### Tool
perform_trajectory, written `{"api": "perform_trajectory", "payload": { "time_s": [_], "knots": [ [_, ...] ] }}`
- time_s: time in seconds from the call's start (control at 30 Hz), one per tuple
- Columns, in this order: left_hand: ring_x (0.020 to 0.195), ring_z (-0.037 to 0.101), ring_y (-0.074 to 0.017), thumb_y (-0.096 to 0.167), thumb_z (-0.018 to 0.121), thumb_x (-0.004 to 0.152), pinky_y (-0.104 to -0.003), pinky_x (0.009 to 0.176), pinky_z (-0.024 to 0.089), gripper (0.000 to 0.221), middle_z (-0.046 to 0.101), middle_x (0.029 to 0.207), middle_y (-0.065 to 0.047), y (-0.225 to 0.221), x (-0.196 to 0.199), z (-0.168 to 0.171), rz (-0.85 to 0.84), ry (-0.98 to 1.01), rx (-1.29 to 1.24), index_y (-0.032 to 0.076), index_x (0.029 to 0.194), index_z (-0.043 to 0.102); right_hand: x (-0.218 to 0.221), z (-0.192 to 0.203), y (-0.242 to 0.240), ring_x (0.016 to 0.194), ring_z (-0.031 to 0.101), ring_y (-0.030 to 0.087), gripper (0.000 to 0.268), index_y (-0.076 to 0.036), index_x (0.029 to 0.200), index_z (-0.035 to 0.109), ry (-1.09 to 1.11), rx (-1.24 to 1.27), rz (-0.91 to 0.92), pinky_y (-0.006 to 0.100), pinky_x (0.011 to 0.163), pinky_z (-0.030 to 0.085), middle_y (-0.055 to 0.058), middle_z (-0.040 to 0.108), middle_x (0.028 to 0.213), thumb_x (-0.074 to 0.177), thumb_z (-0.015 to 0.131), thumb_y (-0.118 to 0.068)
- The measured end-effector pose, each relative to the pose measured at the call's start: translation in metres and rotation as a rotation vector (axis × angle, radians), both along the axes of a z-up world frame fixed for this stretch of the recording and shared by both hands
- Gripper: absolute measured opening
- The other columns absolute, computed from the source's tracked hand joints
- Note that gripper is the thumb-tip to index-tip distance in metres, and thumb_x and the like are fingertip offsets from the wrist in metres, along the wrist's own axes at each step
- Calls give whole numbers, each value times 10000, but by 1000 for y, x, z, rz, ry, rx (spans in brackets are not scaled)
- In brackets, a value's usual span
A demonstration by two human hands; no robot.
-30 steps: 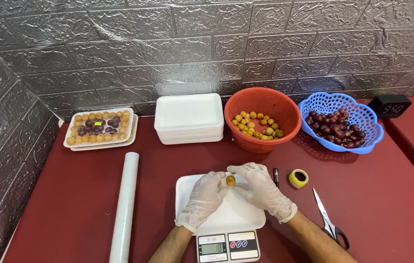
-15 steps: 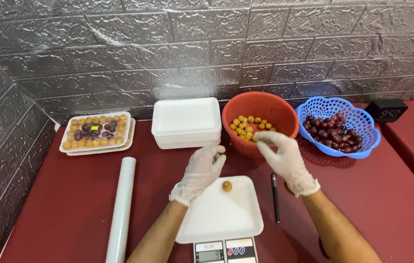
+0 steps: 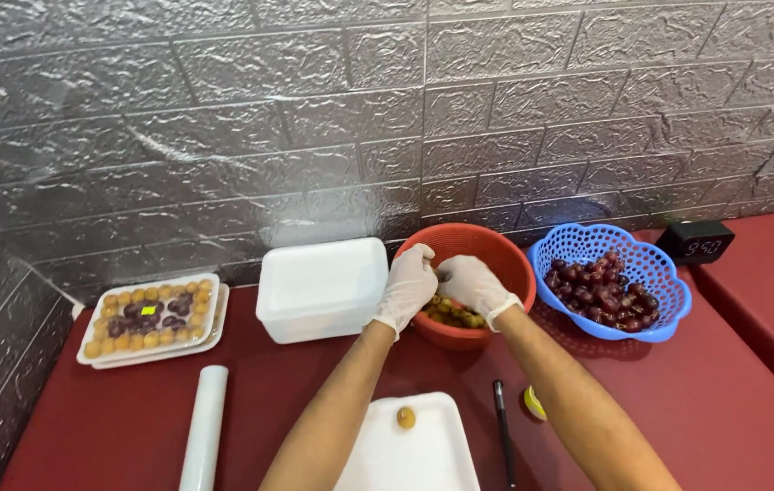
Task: A person wearing gloves picks individual fruits from a basket and carefully places them onto a white tray on a digital scale to weigh them.
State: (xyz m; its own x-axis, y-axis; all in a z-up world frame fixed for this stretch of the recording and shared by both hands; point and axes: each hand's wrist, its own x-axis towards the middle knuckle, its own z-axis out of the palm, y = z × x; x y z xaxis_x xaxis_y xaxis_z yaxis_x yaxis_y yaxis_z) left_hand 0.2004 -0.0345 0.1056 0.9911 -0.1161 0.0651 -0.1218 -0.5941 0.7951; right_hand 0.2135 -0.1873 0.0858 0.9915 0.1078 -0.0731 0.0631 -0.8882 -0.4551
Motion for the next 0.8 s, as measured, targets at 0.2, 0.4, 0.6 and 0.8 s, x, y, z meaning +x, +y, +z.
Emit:
{"api": "perform_trajectory", "payload": {
  "time_s": [0.2, 0.4, 0.6, 0.8],
  "knots": [
    [1437, 464, -293, 262, 499, 972, -435, 1209, 390, 430, 548, 1483, -142, -16, 41, -35, 1, 288, -2, 161, 1387, 550, 17, -13, 9, 1078, 713, 350, 376, -196, 1068, 791, 40, -62, 87, 474, 946, 586, 99, 780, 1052, 721, 792, -342],
    [1440, 457, -327, 385, 365, 985, -479, 1215, 368, 508, 548, 1486, -171, -17, 43, -25, 16, 350, -77, 131, 1373, 571, 33, -44, 13, 1110, 687, 439, 489, -76, 1115, 763, 102, -5, 166, 509, 939, 576, 207, 753, 1125, 728, 795, -374],
    [1545, 280, -300, 647, 237, 1012, -480, 1284, 199, 806, 360, 1645, -166, -20, 42, -15, -27, 440, -126, 96, 1586, 368, 10, -9, 23, 1124, 673, 482, 451, 29, 1127, 728, 146, -62, 130, 548, 932, 569, 277, 687, 1201, 826, 703, -306],
    [1568, 219, -335, 581, 182, 1037, -463, 1315, 151, 816, 300, 1666, -207, -12, -27, 73, -40, 458, -273, 1, 1594, 317, 5, -9, 26, 1118, 681, 458, 349, -11, 1097, 743, 138, -68, 113, 530, 928, 578, 231, 714, 1173, 834, 629, -211]
  ]
}}
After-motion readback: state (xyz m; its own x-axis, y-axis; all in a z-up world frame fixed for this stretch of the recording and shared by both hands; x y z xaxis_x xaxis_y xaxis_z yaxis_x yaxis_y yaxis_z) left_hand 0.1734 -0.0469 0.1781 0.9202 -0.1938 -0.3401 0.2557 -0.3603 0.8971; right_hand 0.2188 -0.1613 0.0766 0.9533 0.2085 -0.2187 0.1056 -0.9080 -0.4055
